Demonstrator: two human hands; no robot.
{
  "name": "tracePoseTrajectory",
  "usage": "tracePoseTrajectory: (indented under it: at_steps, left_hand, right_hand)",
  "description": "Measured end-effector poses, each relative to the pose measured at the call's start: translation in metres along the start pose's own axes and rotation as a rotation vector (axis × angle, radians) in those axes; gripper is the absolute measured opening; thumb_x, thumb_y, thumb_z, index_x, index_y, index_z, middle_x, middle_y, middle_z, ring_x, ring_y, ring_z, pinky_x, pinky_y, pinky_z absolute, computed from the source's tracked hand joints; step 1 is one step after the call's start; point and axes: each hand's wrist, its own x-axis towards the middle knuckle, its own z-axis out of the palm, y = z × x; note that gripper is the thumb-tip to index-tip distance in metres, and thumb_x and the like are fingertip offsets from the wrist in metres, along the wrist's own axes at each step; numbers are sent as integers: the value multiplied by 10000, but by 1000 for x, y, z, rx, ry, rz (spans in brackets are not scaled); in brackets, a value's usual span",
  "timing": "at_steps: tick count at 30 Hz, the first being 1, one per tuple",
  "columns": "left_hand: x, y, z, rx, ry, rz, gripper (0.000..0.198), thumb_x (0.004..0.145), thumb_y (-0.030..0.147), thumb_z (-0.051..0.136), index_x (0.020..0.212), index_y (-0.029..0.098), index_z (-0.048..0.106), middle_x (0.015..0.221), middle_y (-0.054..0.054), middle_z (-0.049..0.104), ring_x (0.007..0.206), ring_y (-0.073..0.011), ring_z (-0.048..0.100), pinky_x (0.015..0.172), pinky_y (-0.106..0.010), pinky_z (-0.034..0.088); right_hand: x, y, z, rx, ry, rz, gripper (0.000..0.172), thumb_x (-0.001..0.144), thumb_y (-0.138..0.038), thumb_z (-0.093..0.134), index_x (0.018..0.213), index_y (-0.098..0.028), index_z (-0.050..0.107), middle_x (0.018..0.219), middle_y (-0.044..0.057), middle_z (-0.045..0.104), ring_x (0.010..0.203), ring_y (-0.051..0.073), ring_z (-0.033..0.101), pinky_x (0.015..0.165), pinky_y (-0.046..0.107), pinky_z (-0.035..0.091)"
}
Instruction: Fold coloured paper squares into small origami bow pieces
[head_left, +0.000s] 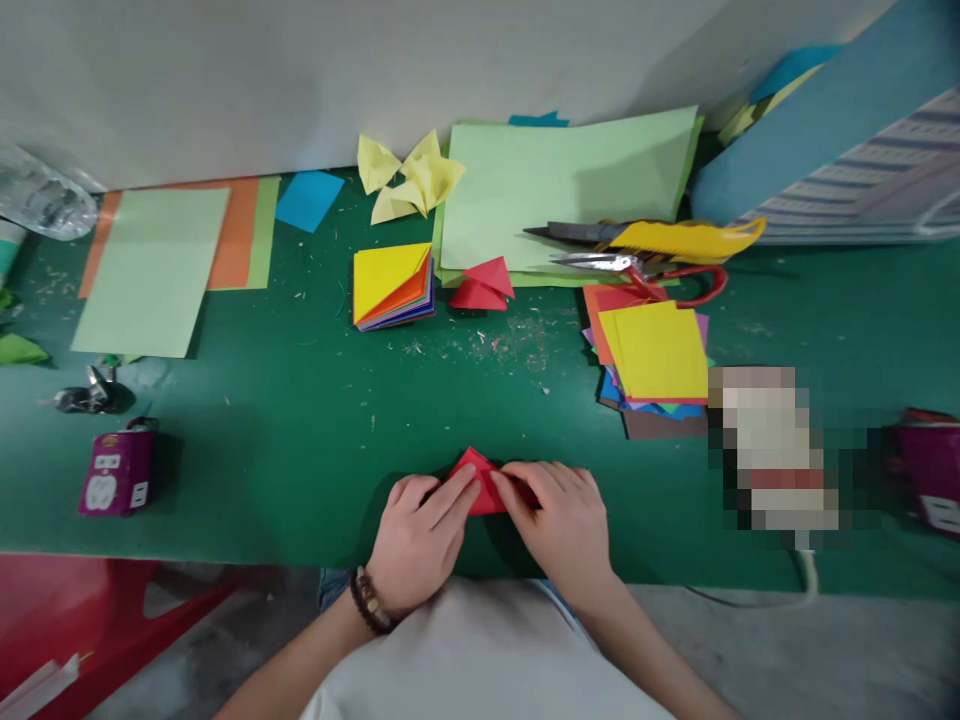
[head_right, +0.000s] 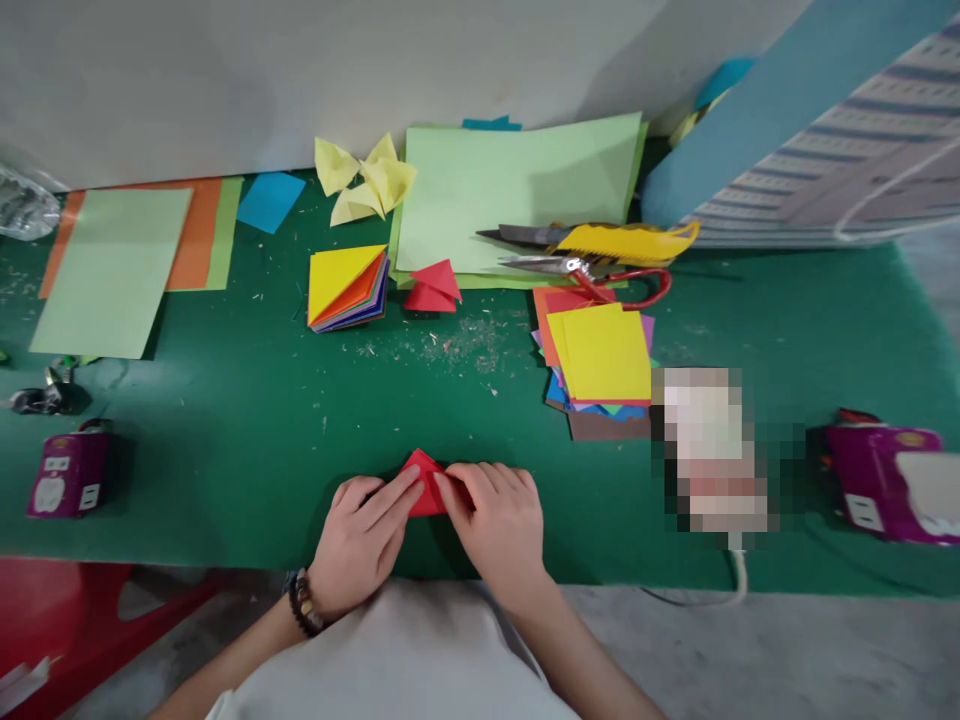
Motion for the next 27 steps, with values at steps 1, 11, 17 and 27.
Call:
tracePoseTrajectory:
  at_steps: [1, 11, 17, 27]
  left_hand:
    - [0, 0, 0, -9, -5, -2, 411, 908, 120, 456, 1308, 169, 531, 1381, -9, 543, 965, -209, 466, 852, -371, 416]
    - [2, -1, 1, -30, -58, -42, 409, 916, 137, 447, 1313, 190, 531, 1397, 1, 529, 990, -219, 454, 846, -382, 391]
    - [4, 1, -1, -7, -85, -75, 409, 919, 146, 444, 1315, 206, 530, 1378, -15, 546, 978, -216, 462, 847, -383, 398]
    - [7, 3, -3, 36, -133, -86, 436, 891, 126, 459, 1314, 208, 523, 1427, 2, 492, 985, -221, 459, 845, -393, 399]
  right_hand:
    - [0, 0, 1, -4, 9, -2, 179, 917, -311, 559, 805, -188, 623, 699, 6, 674, 637, 161, 574, 675, 309, 329]
    - [0, 0, 1, -26, 75, -6, 176, 898, -304, 592, 769, -194, 641, 649, -10, 671, 590, 143, 588, 681, 297, 355]
    - [2, 0, -1, -26, 61, -2, 197, 906, -302, 574, 753, -196, 640, 649, -10, 680, 573, 132, 596, 661, 291, 351]
    - [5, 0, -2, -32, 38, 11, 214, 916, -307, 549, 747, -200, 627, 628, -10, 671, 565, 137, 589, 652, 293, 336]
